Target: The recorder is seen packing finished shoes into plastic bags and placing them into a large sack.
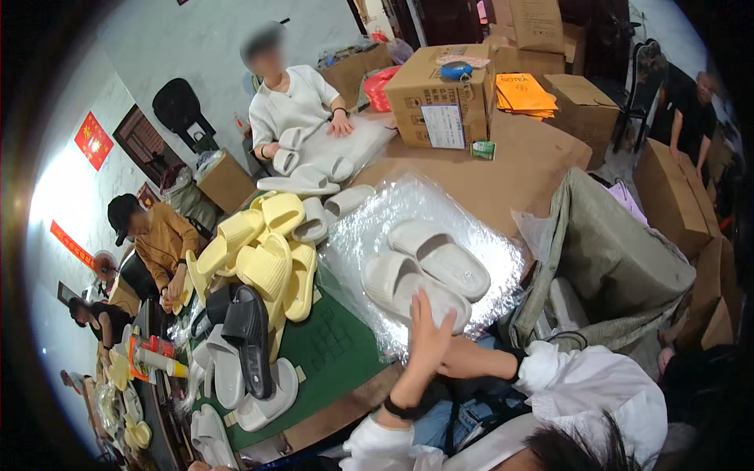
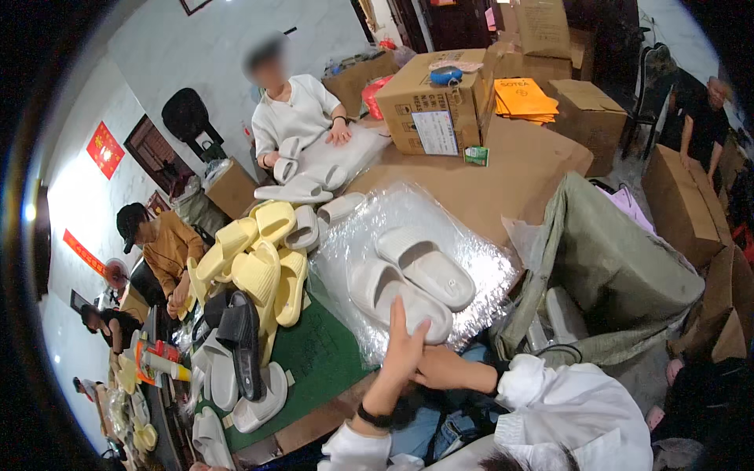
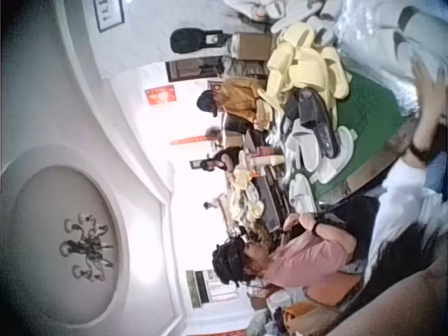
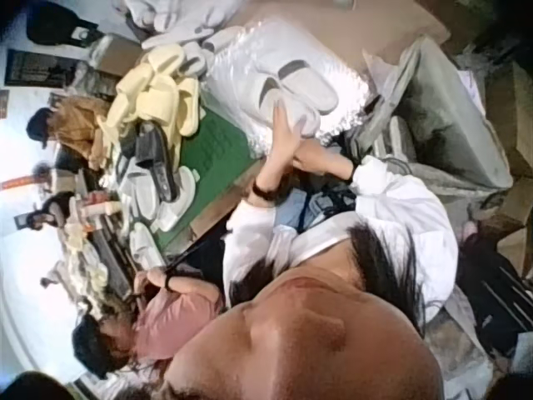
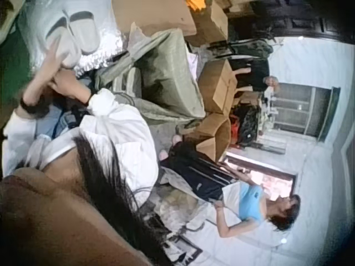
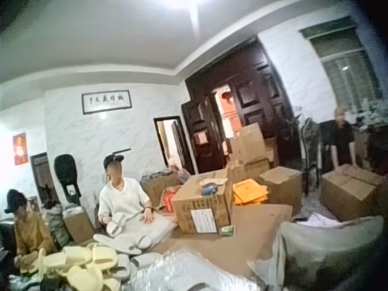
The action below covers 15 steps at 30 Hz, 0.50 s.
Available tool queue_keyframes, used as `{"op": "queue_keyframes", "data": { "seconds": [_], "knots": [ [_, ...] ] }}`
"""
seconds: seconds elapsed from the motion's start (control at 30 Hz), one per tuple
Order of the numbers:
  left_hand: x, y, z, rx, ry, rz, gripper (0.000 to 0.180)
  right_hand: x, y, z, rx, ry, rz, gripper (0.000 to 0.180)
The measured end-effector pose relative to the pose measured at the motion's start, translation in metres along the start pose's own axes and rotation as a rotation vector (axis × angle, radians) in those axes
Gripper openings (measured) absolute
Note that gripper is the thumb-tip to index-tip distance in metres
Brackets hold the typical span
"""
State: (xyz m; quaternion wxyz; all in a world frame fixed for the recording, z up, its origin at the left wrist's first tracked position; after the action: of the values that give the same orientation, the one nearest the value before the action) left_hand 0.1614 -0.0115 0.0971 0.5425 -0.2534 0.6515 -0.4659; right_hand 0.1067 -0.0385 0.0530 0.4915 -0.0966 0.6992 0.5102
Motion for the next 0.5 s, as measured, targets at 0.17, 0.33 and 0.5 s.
{"op": "queue_keyframes", "data": {
  "seconds": [0.17,0.33,0.5],
  "knots": [
    [-0.032,0.025,-0.065,-0.076,-0.303,-0.057,0.061,-0.047,0.032,-0.018,0.045,0.246,0.281,0.032],
    [-0.015,0.034,-0.061,-0.002,-0.224,0.150,0.035,-0.108,-0.015,-0.006,0.105,-0.191,-0.054,0.034],
    [-0.008,0.037,-0.061,0.074,-0.219,0.364,0.028,-0.100,-0.070,0.035,0.261,-0.022,-0.099,0.042]
  ]
}}
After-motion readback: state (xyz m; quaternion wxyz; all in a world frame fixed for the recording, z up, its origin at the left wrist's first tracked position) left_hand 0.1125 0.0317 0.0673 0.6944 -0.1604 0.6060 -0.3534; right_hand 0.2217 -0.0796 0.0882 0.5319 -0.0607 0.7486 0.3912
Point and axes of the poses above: each hand's wrist, its own z-axis towards the middle knuckle, its own x-axis out of the palm, y = z × x, the point moved 10 cm from there along z, towards the middle knuckle, and after that the axes turned 13 degrees about y, right-handed, at the moved point
